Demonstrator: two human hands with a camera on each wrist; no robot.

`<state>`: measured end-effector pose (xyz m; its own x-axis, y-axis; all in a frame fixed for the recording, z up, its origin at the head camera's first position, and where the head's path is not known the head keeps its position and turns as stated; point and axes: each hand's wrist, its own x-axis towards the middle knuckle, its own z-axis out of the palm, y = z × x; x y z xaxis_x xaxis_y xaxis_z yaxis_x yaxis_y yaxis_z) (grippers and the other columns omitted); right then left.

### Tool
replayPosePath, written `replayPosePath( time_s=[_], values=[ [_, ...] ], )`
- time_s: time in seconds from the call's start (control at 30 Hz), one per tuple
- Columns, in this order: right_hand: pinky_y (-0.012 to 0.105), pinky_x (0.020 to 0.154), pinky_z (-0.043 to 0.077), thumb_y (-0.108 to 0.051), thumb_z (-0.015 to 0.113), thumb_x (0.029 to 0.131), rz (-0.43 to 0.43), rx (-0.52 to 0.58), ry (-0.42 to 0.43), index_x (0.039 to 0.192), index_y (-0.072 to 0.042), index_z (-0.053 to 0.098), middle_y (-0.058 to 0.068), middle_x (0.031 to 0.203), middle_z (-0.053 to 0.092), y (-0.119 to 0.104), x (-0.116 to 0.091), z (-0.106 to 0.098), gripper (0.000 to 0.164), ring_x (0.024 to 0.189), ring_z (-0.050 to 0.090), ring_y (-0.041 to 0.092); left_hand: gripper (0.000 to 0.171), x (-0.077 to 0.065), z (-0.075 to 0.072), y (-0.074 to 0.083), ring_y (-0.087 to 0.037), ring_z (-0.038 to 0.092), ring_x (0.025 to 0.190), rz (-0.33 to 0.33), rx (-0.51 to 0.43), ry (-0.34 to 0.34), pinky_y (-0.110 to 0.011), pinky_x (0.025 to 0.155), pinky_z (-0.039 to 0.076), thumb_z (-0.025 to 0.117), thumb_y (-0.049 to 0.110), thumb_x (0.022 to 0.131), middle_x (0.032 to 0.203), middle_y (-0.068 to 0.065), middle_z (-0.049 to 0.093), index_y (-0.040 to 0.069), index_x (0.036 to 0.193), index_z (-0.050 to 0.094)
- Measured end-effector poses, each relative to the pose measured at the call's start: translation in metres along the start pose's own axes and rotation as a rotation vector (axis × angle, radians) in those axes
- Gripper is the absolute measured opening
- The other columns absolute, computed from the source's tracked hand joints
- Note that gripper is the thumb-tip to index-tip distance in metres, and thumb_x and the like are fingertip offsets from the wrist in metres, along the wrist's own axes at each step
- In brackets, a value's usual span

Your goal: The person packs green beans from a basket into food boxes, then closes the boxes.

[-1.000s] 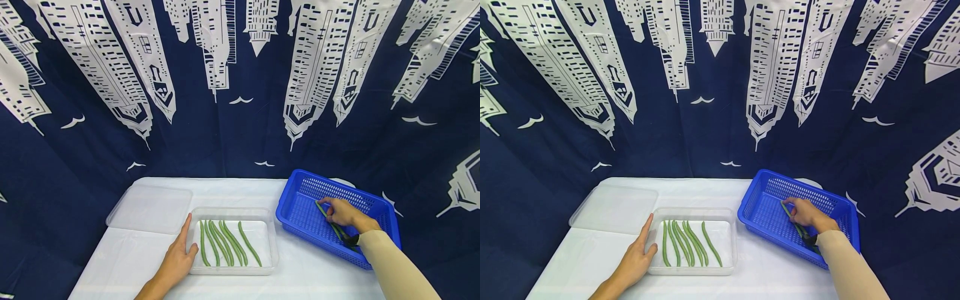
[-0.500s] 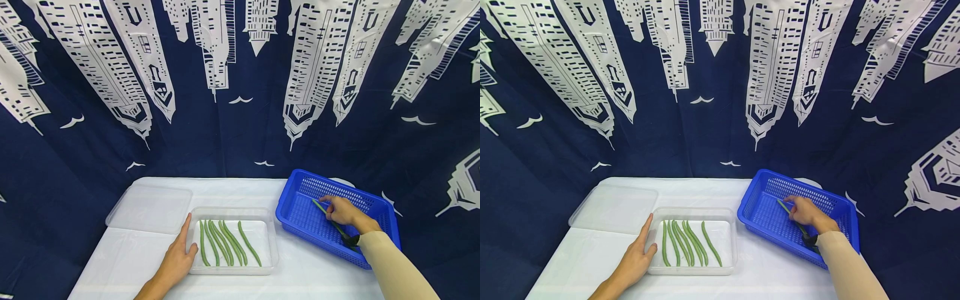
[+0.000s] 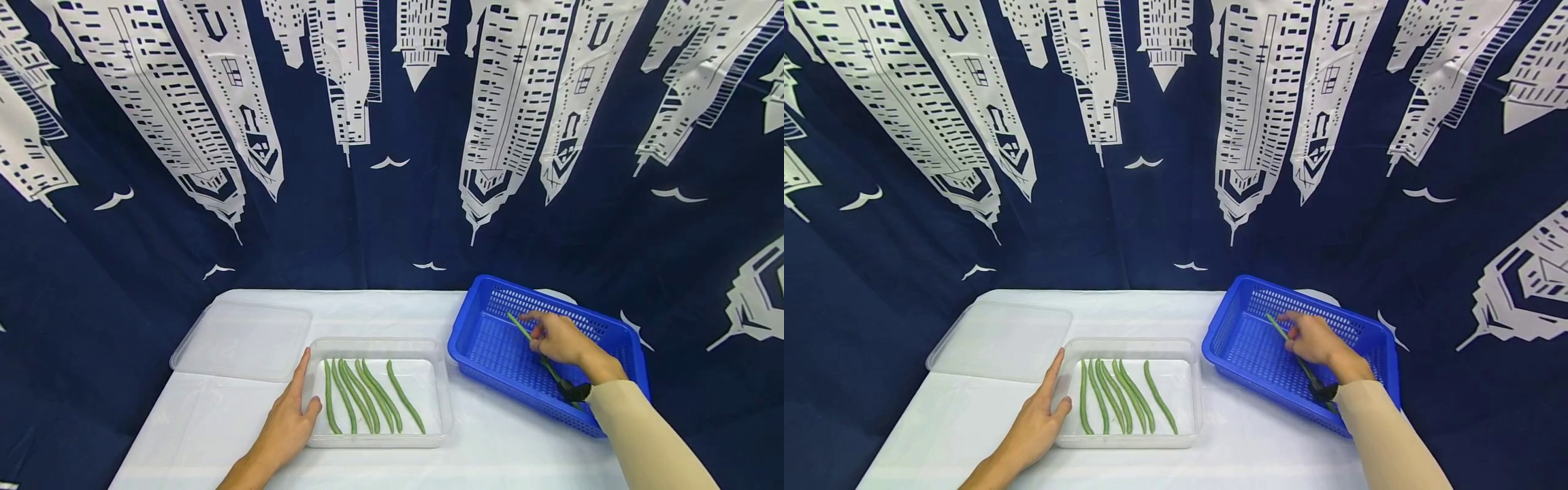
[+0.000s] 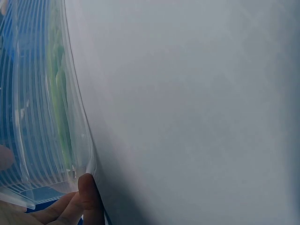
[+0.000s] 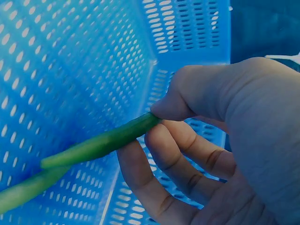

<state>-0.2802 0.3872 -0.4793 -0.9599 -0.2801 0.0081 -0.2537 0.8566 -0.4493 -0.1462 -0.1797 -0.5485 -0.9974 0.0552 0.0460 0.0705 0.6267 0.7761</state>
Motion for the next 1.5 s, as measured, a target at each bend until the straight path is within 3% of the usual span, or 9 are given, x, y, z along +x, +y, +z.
replayPosePath(
  time_s=[0.57,0.9,1.5],
  values=[
    [0.03,0.069,0.059,0.002,0.081,0.097,-0.083,0.066,0.05,0.153,-0.001,0.072,0.01,0.108,0.077,-0.068,-0.006,-0.015,0.057,0.087,0.07,0.016,0.096,0.001,0.0,-0.001,-0.052,0.033,0.175,0.013,-0.008,-0.004,-0.078,0.138,0.034,0.061,0.009,0.114,0.193,-0.024,0.025,0.031,0.19,0.009],
    [0.027,0.075,0.061,0.003,0.08,0.096,-0.155,0.073,0.051,0.151,-0.001,0.074,0.004,0.105,0.076,-0.107,-0.008,-0.015,0.056,0.09,0.071,0.017,0.096,0.0,0.0,0.0,-0.05,0.033,0.175,0.01,-0.007,-0.002,-0.077,0.139,0.034,0.061,0.009,0.114,0.193,-0.023,0.025,0.032,0.19,0.008],
    [0.026,0.078,0.063,0.003,0.078,0.095,-0.221,0.101,0.005,0.148,-0.004,0.076,0.002,0.104,0.078,-0.144,-0.009,0.001,0.054,0.093,0.075,0.016,0.095,0.0,-0.001,0.002,-0.051,0.035,0.174,0.008,0.0,-0.001,-0.078,0.138,0.035,0.062,0.009,0.113,0.192,-0.023,0.027,0.029,0.19,0.01]
  ],
)
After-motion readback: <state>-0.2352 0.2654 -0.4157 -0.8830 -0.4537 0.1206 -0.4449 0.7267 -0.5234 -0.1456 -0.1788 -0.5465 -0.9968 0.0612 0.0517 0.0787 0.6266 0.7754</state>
